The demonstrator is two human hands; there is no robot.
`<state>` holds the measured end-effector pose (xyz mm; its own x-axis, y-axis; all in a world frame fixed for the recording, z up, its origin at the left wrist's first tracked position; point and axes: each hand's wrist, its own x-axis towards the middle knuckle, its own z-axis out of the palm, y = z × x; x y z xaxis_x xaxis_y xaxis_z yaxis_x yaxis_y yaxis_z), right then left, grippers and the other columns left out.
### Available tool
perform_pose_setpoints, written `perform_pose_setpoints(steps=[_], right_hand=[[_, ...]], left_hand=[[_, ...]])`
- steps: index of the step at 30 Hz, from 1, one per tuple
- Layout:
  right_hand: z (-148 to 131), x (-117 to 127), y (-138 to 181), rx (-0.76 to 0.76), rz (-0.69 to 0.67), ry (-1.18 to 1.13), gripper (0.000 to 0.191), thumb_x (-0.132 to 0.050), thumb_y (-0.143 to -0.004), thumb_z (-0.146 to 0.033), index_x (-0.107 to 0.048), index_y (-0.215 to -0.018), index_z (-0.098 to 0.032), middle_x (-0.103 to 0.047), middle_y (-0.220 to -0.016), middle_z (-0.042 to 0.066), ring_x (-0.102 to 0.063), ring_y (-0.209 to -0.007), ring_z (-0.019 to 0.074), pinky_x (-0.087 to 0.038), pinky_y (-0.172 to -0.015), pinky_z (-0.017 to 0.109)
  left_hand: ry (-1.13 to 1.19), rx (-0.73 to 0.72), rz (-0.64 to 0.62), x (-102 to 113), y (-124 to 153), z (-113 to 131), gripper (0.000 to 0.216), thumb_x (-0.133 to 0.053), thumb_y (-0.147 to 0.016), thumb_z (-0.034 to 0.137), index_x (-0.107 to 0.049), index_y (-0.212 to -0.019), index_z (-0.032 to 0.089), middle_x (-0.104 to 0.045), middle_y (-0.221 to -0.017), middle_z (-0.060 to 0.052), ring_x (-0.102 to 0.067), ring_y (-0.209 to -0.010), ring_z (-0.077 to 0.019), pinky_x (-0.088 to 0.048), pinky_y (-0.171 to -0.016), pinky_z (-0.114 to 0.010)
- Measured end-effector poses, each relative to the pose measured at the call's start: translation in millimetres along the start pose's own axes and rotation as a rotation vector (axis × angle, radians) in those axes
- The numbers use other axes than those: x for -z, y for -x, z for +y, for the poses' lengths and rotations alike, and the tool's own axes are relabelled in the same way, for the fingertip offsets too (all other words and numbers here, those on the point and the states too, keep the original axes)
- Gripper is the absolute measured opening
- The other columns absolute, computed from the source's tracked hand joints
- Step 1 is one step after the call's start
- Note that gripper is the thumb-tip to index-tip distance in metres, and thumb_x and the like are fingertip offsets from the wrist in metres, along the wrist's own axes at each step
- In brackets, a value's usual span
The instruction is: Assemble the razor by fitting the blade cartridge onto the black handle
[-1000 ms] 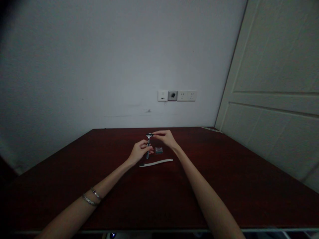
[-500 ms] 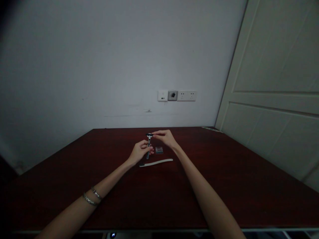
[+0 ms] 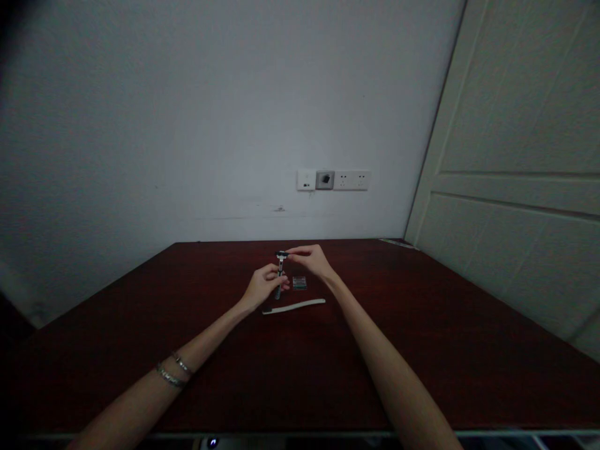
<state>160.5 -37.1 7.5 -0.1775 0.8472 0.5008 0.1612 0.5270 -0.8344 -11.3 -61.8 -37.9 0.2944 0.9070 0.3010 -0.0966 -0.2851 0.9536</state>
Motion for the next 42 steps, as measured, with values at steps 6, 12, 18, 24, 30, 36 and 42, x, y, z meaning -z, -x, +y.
perform_pose_setpoints(steps=[6, 12, 18, 24, 30, 36, 42], right_hand=[[-1, -1, 1, -0.028, 0.016, -0.031, 0.027, -0.07, -0.061, -0.031, -0.073, -0.082, -0.013, -0.071, -0.084, 0.009, -0.064, -0.08, 0.0214, -0.046, -0.078, 0.033], [-4, -1, 2, -0.03, 0.006, -0.034, 0.026, -0.07, -0.061, -0.03, -0.073, -0.082, -0.013, -0.071, -0.083, 0.009, -0.064, -0.078, 0.0209, -0.046, -0.078, 0.033], [-4, 0, 2, -0.013, -0.007, -0.034, 0.024, -0.07, -0.061, -0.03, -0.073, -0.08, -0.014, -0.071, -0.082, 0.008, -0.064, -0.079, 0.021, -0.046, -0.079, 0.034], [-4, -1, 1, -0.007, 0.001, -0.041, 0.025, -0.07, -0.061, -0.03, -0.073, -0.08, -0.015, -0.071, -0.082, 0.008, -0.064, -0.078, 0.0207, -0.047, -0.078, 0.034], [-1, -2, 1, -0.038, 0.005, -0.069, 0.027, -0.071, -0.06, -0.031, -0.073, -0.081, -0.014, -0.071, -0.081, 0.009, -0.064, -0.076, 0.0208, -0.047, -0.075, 0.033], [5, -2, -1, -0.032, 0.009, -0.073, 0.027, -0.07, -0.061, -0.03, -0.073, -0.083, -0.014, -0.071, -0.084, 0.009, -0.064, -0.079, 0.021, -0.047, -0.078, 0.033], [7, 5, -3, -0.038, 0.035, -0.002, 0.027, -0.068, -0.063, -0.032, -0.073, -0.083, -0.015, -0.071, -0.086, 0.009, -0.064, -0.083, 0.0217, -0.045, -0.081, 0.034]], left_hand=[[-0.003, -0.012, -0.004, 1, 0, 0, 0.026, -0.068, -0.068, 0.03, -0.053, -0.081, 0.013, -0.065, -0.067, -0.004, -0.064, -0.058, -0.015, -0.051, -0.056, -0.025], [-0.018, -0.014, -0.008, 0, 1, 2, 0.025, -0.067, -0.068, 0.03, -0.053, -0.08, 0.013, -0.065, -0.066, -0.004, -0.063, -0.055, -0.0144, -0.048, -0.052, -0.023], [-0.041, -0.015, -0.004, 0, 3, 6, 0.026, -0.066, -0.068, 0.031, -0.054, -0.08, 0.013, -0.064, -0.065, -0.004, -0.062, -0.053, -0.0138, -0.046, -0.049, -0.021], [-0.036, -0.019, 0.01, 0, 2, 6, 0.027, -0.068, -0.066, 0.032, -0.054, -0.08, 0.013, -0.065, -0.067, -0.004, -0.063, -0.055, -0.0145, -0.047, -0.051, -0.022], [-0.021, -0.029, 0.014, 2, -1, -1, 0.025, -0.069, -0.066, 0.03, -0.055, -0.078, 0.013, -0.065, -0.068, -0.004, -0.064, -0.058, -0.0148, -0.049, -0.057, -0.024], [-0.003, -0.031, 0.013, 2, -1, -1, 0.024, -0.069, -0.066, 0.028, -0.055, -0.079, 0.013, -0.065, -0.069, -0.003, -0.064, -0.058, -0.0147, -0.049, -0.058, -0.025], [0.006, -0.086, 0.087, 3, 0, 9, 0.025, -0.067, -0.067, 0.031, -0.055, -0.079, 0.013, -0.064, -0.067, -0.003, -0.062, -0.055, -0.0135, -0.048, -0.055, -0.023]])
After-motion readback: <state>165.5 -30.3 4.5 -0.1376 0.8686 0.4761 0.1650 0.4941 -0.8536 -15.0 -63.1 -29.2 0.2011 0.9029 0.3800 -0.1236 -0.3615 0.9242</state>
